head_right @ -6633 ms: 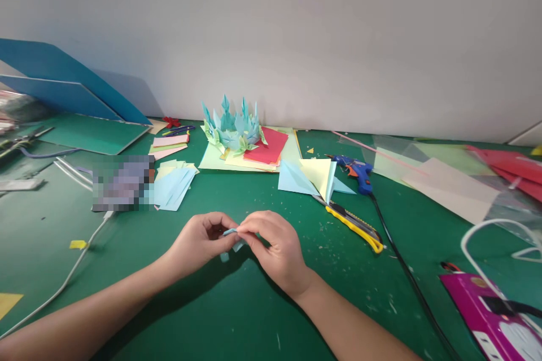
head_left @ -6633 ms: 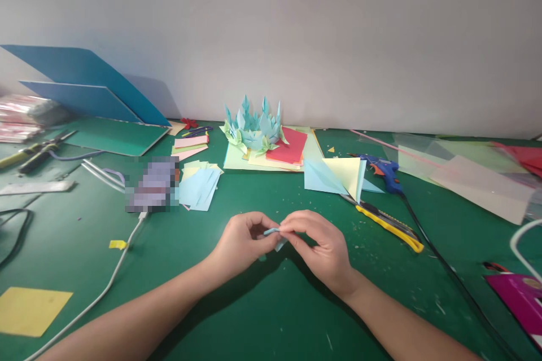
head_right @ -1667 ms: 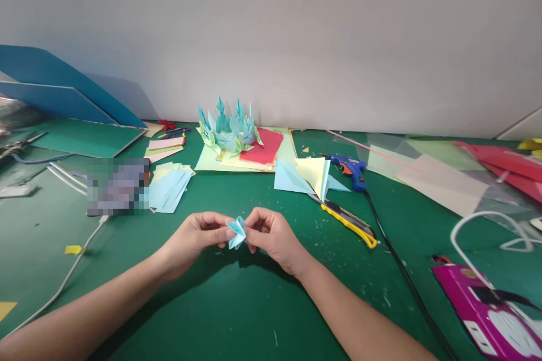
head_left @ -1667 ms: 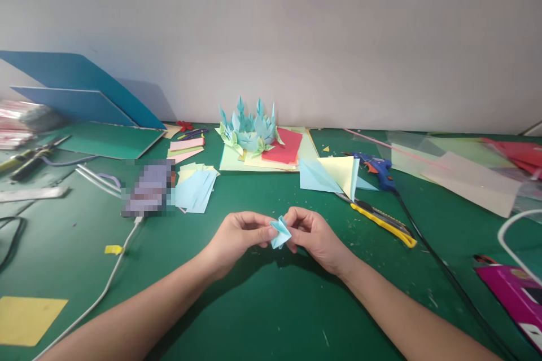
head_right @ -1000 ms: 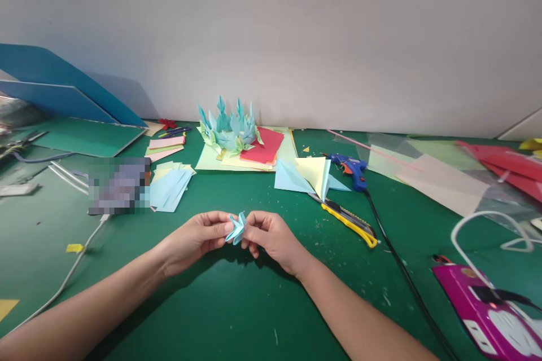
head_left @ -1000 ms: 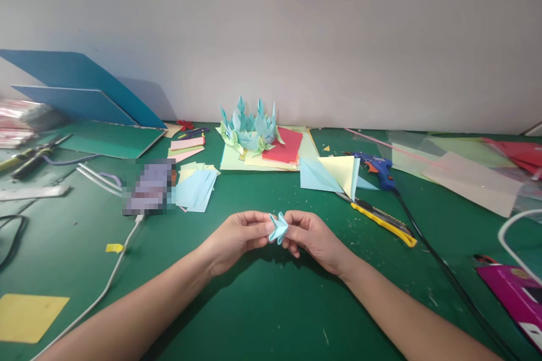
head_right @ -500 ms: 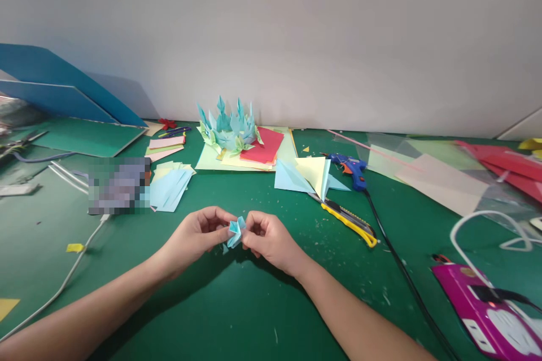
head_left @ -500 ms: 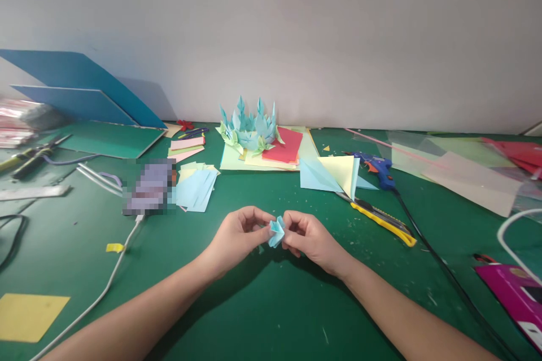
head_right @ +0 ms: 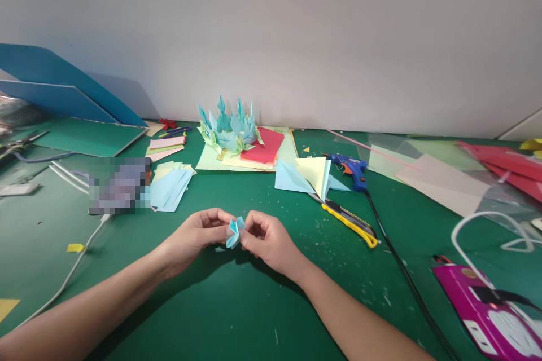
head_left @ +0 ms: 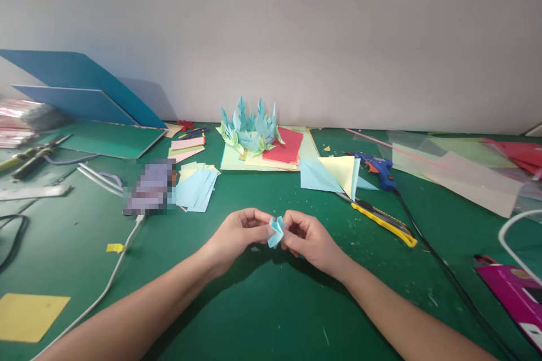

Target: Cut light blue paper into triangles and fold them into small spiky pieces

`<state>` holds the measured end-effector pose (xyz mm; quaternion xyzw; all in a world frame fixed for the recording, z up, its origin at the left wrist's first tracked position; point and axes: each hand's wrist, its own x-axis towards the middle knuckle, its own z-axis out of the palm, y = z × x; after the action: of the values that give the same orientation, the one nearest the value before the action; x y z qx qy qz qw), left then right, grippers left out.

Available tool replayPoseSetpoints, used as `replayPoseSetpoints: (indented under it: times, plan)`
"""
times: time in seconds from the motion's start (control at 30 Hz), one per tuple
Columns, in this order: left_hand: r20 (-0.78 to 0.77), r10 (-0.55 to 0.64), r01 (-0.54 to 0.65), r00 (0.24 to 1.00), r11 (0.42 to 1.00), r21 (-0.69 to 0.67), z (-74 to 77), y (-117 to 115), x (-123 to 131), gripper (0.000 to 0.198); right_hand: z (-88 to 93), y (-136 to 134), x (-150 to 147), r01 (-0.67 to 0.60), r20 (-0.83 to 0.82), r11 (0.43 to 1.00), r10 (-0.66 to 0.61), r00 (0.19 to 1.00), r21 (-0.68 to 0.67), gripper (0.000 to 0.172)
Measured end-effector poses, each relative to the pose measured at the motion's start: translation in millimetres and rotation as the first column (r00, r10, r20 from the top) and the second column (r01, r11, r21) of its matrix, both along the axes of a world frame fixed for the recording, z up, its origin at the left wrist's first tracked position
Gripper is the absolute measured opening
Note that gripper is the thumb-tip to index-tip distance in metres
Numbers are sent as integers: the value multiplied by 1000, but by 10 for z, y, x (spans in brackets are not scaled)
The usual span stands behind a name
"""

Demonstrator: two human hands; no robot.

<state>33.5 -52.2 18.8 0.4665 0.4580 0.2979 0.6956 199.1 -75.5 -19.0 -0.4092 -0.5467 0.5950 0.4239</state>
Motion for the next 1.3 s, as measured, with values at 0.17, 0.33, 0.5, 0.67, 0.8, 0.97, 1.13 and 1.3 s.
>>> replayPoseSetpoints:
  times: [0.17, 0.33, 0.5, 0.67, 0.8, 0.97, 1.13, 1.3]
  plan:
    - [38, 25, -27, 999, 997, 66, -31, 3, 6, 29, -28, 8, 7, 14, 0, 1000, -14, 1000, -21, 42]
    - [-75, 62, -43, 995, 973, 227, -63, -17, 7, 20, -15, -2, 3, 21, 41, 1000, -20, 999, -16, 42]
    - [-150, 90, -37, 985, 944, 328, -107, -56, -13, 13, 9, -5, -5, 26, 86, 998, -30, 996, 50, 40]
    - [-109, 69, -42, 992, 971, 237, -73, -28, -7, 17, -7, -11, -11, 67, 130, 990, -83, 988, 121, 41]
    - [-33, 95, -91, 995, 989, 116, -11, 1, 2, 26, -7, -15, -8, 65, 120, 992, -77, 990, 104, 38]
    - [-16, 209, -202, 978, 962, 183, -1, 3, -1, 25, 42, -31, -11, 144, 77, 982, -155, 985, 124, 35]
    - [-77, 273, -221, 959, 890, 399, -67, -3, -14, 14, 43, -41, -26, 91, 26, 995, -92, 995, 43, 39]
    - [-186, 349, -105, 918, 669, 736, -79, -32, -50, 8, 4, -22, -25, 28, -85, 998, -33, 996, -59, 39]
